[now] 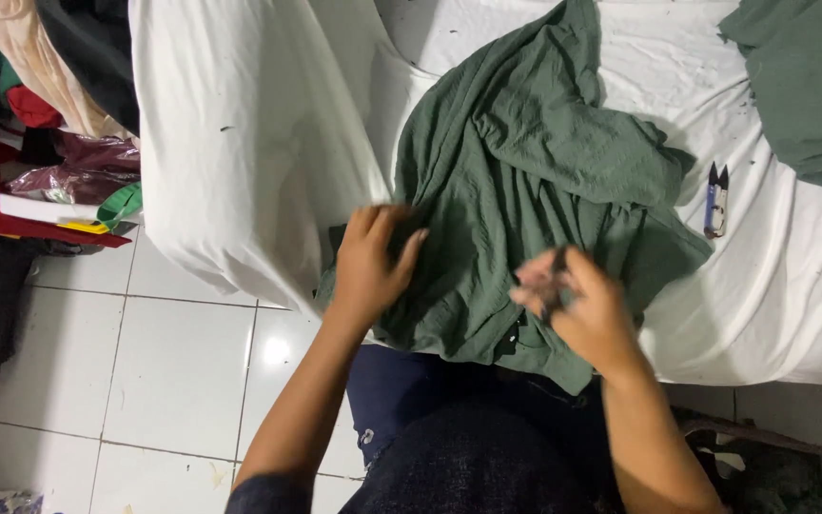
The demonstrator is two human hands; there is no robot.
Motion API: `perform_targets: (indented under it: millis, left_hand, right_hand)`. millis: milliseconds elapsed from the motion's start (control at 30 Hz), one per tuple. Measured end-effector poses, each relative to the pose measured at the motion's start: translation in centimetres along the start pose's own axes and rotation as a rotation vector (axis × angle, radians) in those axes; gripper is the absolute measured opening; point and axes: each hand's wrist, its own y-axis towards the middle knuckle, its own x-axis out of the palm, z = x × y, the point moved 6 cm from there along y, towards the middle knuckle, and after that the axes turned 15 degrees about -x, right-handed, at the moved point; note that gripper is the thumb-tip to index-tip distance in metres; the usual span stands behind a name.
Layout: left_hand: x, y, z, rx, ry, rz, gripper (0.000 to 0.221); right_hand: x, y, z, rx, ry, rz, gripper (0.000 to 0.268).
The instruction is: Using thread snips to remove loose threads and small fabric pieces from a green garment as a finishing step.
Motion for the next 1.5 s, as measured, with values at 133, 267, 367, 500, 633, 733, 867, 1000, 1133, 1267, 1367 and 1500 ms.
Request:
perform_targets:
  millis: [133,267,367,500,633,733,867,1000,1133,1267,1367,1500]
  left_hand:
    - [5.6,5.1,-5.0,-0.048,0.002,0.19,0.03]
    - [5.6,6.7,-11.3,-0.474,-0.342,0.258,0.01]
    - [5.7,6.1,-13.6,-0.583,-0.49,0.217,0.016]
    - [6.6,6.7,-13.5,-0.512,-0.645,0.211,0.017]
    - [7.7,6.6,-13.0,-0.459,-0.663,0.134,0.036]
    - [8.8,6.7,-13.5,-0.447,-0.563,0.106,0.035]
    - [9.2,6.8,-14.3,-0.429,-0.525,0.128,0.008]
    - [9.0,7.0,-14.2,-0.41,-0.553,0.144,0.006]
    - [8.8,7.2,-14.7,-0.442,-0.564,0.159,0.005]
    - [8.2,7.3,-14.5,-0.457,-0.61,0.156,0.007]
    - [8.9,7.7,-15.7,-0.447,-0.634,0.15,0.008]
    - [7.9,7.6,-16.8,-0.355,-0.548,0.208,0.009]
  right_hand:
    - [5.2,4.9,2.5,0.096,0.625,0.246,0.036]
    - [9.0,5.6,9.5,0.339,0.292,0.242,0.053]
    - [9.0,5.9,8.6,0.402,0.256,0.286,0.05]
    - [9.4,9.9,7.7,0.212,0.035,0.313,0.047]
    - [11.4,14.2,8.7,0.046,-0.07,0.305,0.042]
    - [12.7,16.0,9.5,0.065,-0.238,0.191,0.045]
    - [13.6,16.2,12.2,0.195,-0.217,0.233,0.041]
    - [11.9,14.7,12.7,0.08,0.104,0.519,0.041]
    - [8.8,10.2,10.8,0.082,0.596,0.606,0.041]
    - [4.6,0.5,8.4,0.096,1.039,0.428,0.041]
    - [1.6,-9.1,7.6,0.306,1.124,0.06,0.043]
    - [-1.6,-14.1,6.1,0.587,0.364,-0.587,0.034]
